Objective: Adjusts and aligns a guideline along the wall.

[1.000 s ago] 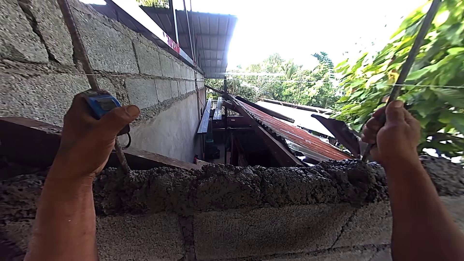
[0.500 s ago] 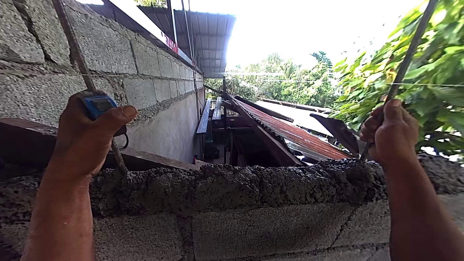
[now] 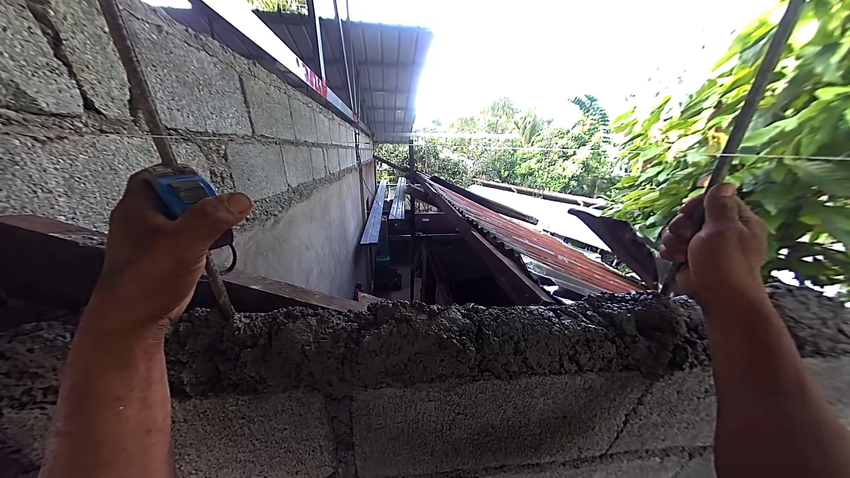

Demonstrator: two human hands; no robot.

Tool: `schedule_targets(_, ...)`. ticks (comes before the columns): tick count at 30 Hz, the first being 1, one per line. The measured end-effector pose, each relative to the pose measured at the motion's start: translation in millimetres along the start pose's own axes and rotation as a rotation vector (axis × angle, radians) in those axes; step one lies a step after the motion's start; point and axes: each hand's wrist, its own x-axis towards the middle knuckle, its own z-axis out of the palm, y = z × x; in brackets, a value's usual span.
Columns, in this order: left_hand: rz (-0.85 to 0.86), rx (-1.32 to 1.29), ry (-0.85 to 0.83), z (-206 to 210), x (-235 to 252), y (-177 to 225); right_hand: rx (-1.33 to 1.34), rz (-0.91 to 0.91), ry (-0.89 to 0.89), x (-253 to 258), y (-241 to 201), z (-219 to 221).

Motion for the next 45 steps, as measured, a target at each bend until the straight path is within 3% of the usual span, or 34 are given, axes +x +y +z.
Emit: schedule_targets(45,0.003,-0.027,0.006,2.7,0.2,3.6,-0.006,0.014,0.015,-0.4,-0.1,0.9)
